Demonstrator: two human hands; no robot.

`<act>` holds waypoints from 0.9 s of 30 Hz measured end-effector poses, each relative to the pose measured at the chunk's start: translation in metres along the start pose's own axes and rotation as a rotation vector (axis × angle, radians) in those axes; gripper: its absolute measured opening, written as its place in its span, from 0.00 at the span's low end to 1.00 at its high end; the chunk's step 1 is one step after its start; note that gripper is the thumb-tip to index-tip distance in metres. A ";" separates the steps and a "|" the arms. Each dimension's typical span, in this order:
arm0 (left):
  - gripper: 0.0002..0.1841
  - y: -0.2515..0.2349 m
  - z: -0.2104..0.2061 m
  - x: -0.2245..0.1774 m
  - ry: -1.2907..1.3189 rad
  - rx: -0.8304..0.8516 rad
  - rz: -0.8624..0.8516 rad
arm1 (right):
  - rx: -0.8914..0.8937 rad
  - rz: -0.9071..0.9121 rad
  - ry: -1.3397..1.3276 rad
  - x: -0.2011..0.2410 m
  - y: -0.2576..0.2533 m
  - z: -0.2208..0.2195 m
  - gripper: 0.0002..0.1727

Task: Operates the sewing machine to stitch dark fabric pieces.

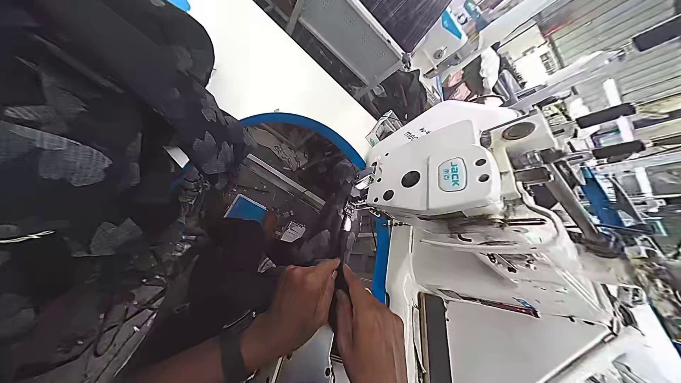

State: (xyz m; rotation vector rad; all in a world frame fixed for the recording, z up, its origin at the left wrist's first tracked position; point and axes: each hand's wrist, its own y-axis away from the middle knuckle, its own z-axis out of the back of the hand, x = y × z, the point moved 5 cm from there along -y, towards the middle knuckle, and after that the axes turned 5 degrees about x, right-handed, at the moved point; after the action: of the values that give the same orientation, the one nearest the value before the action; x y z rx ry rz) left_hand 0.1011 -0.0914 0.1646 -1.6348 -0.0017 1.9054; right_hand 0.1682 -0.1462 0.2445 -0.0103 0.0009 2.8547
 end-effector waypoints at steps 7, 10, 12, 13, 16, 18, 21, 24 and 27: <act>0.11 0.006 0.036 0.047 0.259 0.317 0.274 | 0.284 -0.099 -0.260 -0.048 0.036 -0.016 0.12; 0.12 -0.005 0.064 0.081 0.290 0.280 0.173 | 0.279 -0.035 -0.297 -0.061 0.057 -0.023 0.10; 0.14 -0.026 0.075 0.048 0.135 0.299 -0.050 | 0.182 0.078 -0.163 -0.044 0.052 0.011 0.11; 0.15 -0.024 0.071 0.022 0.039 0.345 -0.148 | 0.162 0.109 -0.112 -0.030 0.054 0.025 0.12; 0.14 0.002 0.036 -0.007 -0.022 0.428 -0.226 | 0.151 0.238 -0.070 0.005 0.049 0.020 0.09; 0.15 0.007 0.018 0.010 0.214 0.487 -0.100 | 0.120 0.327 -0.037 0.016 0.038 -0.001 0.07; 0.19 -0.008 0.005 0.036 0.634 0.561 0.066 | 0.113 0.346 0.000 0.017 0.019 -0.011 0.07; 0.20 -0.018 0.000 0.045 0.737 0.489 0.101 | 0.166 0.278 0.014 0.016 0.003 -0.013 0.07; 0.13 -0.011 0.006 0.032 0.484 0.322 0.190 | 0.141 0.147 0.004 0.007 0.006 -0.005 0.09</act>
State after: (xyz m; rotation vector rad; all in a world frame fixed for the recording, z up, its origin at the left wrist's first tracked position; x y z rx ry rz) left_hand 0.0998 -0.0660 0.1415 -1.8684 0.6437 1.4923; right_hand 0.1595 -0.1497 0.2393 0.0141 0.2125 2.9946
